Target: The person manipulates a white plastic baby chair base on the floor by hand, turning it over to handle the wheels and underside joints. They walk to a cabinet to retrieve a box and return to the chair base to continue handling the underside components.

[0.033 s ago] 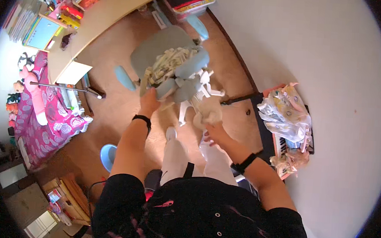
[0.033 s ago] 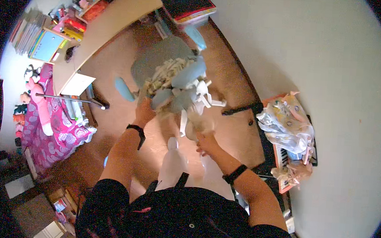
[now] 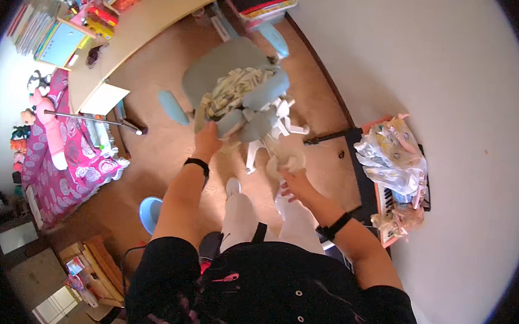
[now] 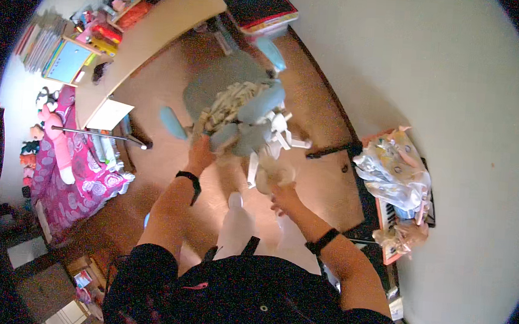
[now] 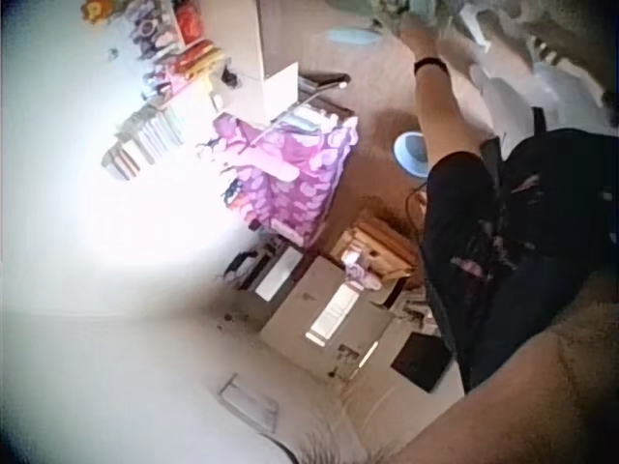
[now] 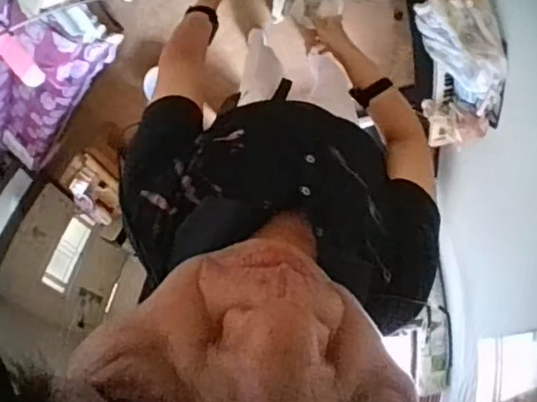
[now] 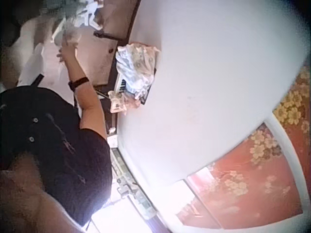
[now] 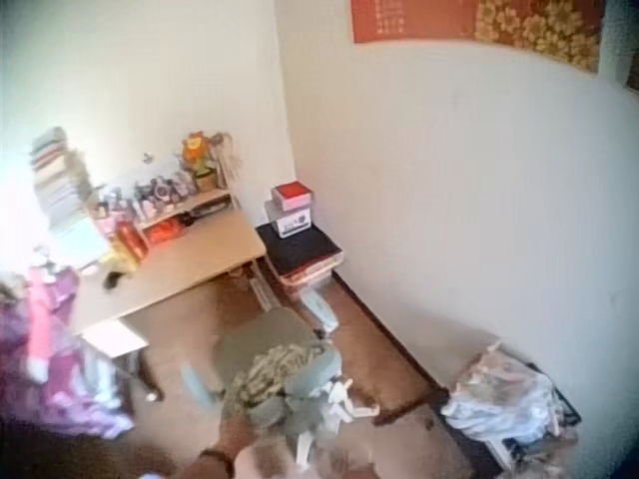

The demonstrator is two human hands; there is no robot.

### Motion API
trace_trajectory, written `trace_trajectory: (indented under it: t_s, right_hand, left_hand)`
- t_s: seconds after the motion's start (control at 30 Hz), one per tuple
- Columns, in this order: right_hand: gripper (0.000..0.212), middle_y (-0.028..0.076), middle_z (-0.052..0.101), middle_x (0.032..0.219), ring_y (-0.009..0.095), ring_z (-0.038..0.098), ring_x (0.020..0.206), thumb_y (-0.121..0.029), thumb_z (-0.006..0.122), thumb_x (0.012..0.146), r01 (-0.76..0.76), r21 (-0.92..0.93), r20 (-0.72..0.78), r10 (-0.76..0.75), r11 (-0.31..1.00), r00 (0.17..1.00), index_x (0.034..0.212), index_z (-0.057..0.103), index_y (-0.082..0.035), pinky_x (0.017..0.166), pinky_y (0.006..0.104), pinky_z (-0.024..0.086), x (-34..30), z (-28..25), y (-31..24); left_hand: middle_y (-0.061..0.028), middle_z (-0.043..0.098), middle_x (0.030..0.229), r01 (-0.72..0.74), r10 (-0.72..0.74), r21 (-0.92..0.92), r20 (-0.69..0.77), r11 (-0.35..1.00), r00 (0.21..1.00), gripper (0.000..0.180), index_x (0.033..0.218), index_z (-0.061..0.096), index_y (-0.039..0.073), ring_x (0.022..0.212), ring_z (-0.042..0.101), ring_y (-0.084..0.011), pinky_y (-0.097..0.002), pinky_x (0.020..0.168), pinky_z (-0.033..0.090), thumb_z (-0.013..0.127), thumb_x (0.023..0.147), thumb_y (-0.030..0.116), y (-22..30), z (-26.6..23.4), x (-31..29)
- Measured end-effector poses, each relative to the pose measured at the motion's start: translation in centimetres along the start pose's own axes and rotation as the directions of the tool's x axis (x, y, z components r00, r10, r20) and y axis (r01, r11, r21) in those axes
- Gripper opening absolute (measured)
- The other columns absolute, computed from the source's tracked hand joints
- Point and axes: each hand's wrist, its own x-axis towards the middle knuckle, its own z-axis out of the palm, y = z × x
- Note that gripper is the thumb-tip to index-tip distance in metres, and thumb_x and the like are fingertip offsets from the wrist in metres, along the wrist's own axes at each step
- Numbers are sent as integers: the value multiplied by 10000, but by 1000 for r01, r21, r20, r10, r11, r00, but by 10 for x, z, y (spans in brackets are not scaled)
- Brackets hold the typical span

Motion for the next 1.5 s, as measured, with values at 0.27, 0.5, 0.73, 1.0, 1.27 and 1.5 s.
trace_trajectory:
  t_s: [0.27,0.5,0.73,1.0,1.27,1.5]
  right_hand:
    - [542,109,596,882,224,632,725,-537,487,863,58,78,-159,-45,995,986,1136,480,-68,565,413,524,3,39,67]
    - [379,116,574,807,222,608,565,-360,431,902,-33,144,-382,87,989,920,1103,462,-40,466,380,555,-9,67,95]
    - [411,131,536,708,194,531,430,-367,470,871,26,-143,-597,-107,989,795,1015,504,16,372,342,523,-43,65,99]
    - [368,180,546,742,228,545,428,-270,493,892,26,-337,-591,-234,941,772,1074,400,36,339,366,522,-40,-8,119]
    - [394,163,490,585,225,471,349,-261,423,840,-50,-414,-578,-220,909,786,1117,407,18,420,464,542,-35,-41,113]
    - [441,183,514,765,241,546,469,-273,428,883,74,-448,-530,-331,891,781,1191,359,35,456,449,565,-38,-40,104]
  left_hand:
    - [-154,600,918,-34,46,-80,156,996,987,262,988,499,48,807,625,-344,-439,687,500,576,759,148,-24,-8,-37]
    - [-114,562,785,-146,141,-60,-80,987,987,256,930,511,31,683,610,-280,-373,584,489,594,704,117,-51,37,-98]
    - [-52,554,734,-20,19,-6,-190,1000,982,228,849,525,79,630,595,-184,-295,529,454,645,676,166,-22,43,-170]
    - [-27,494,806,103,-107,-31,-189,994,976,212,810,570,92,787,535,-161,-301,555,435,657,666,222,23,50,-244]
    - [-64,518,780,159,-173,-132,-107,978,979,186,841,541,69,700,558,-203,-324,570,452,599,677,135,35,34,-265]
    - [-34,533,784,167,-208,-213,-184,963,961,227,845,556,78,758,557,-177,-319,545,414,631,640,139,39,58,-267]
